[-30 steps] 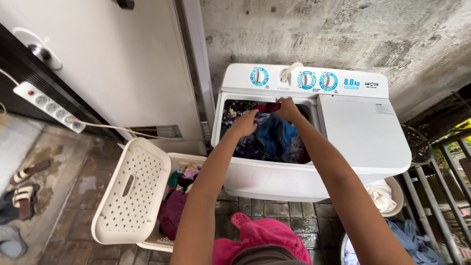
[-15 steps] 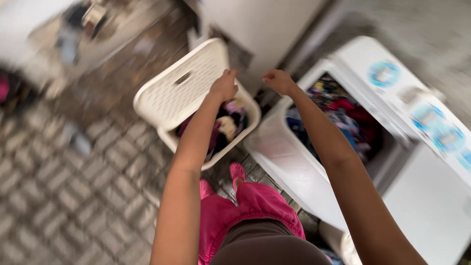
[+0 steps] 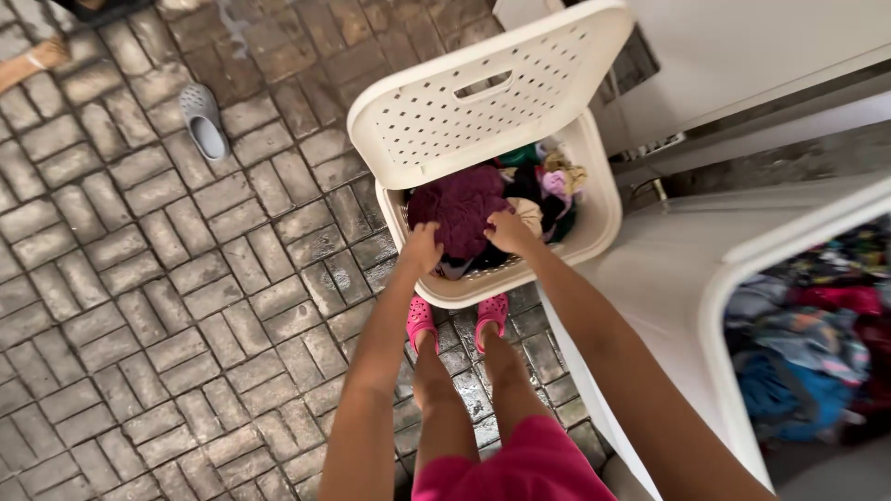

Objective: Transferring clothes from a laundry basket into a washing machine.

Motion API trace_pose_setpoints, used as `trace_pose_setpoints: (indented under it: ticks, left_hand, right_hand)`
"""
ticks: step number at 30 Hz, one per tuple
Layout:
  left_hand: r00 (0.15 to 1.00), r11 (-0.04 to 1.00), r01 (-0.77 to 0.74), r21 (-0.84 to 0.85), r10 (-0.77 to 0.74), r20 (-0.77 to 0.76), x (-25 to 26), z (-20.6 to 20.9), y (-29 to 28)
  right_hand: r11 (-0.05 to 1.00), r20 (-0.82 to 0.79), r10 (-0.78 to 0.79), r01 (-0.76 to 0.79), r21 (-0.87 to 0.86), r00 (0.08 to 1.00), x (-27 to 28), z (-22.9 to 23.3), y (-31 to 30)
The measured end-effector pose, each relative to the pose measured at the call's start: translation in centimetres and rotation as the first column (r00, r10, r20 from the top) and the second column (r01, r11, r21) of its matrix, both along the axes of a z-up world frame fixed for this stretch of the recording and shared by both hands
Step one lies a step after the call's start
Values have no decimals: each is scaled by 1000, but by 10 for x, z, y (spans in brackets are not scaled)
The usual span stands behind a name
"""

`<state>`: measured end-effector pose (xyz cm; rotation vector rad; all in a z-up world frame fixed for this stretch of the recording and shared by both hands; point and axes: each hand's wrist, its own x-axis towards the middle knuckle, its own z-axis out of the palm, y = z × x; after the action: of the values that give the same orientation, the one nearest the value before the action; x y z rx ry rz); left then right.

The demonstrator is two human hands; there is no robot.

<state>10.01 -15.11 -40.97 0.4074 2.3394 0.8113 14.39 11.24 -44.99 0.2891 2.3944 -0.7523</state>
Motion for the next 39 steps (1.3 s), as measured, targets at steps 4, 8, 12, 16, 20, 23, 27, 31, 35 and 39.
trace_pose_setpoints:
  ticks: [4, 8, 12, 16, 20, 23, 27, 31, 35, 39]
  left_hand:
    - [999, 994, 17, -105, -14, 34, 13, -80, 21]
    - [997, 985, 49, -165, -39, 66, 21, -111, 41]
    - [982, 956, 140, -257, -100, 162, 36, -154, 37]
    - [981, 919, 191, -346, -164, 105, 31, -136, 28]
    - [985, 915, 173, -363, -164, 56, 2, -29, 26]
    - [987, 930, 158, -331, -154, 39, -24, 58, 31]
    - [991, 972, 109, -207, -123, -54, -49, 154, 48]
    - [977, 994, 62, 88, -42, -211, -84, 230, 82]
    - [957, 940, 118, 320, -22, -288, -92, 329, 138]
    - [961, 683, 224, 695, -35, -275, -63, 420, 201]
  right_hand:
    - [986, 96, 108, -119, 115, 990, -3, -26, -38]
    - [995, 137, 47, -58, 78, 989, -3, -64, -59]
    - [987, 245, -29, -11, 161, 969, 1, -78, -59]
    - [993, 31, -116, 116, 5, 993, 18, -123, -39]
    - [746, 108, -429, 419, -517, 897, 7, -77, -18]
    - [456, 254, -587, 573, -681, 769, -32, -3, -8]
    - [-113, 547, -473, 568, -815, 691, -73, 160, -7]
    - [-81, 365, -666, 423, -903, 651, -68, 340, 2]
    - [156, 31, -815, 271, -950, 579, -48, 403, 65]
    - [310, -69, -901, 524, -793, 428, 13, 480, 111]
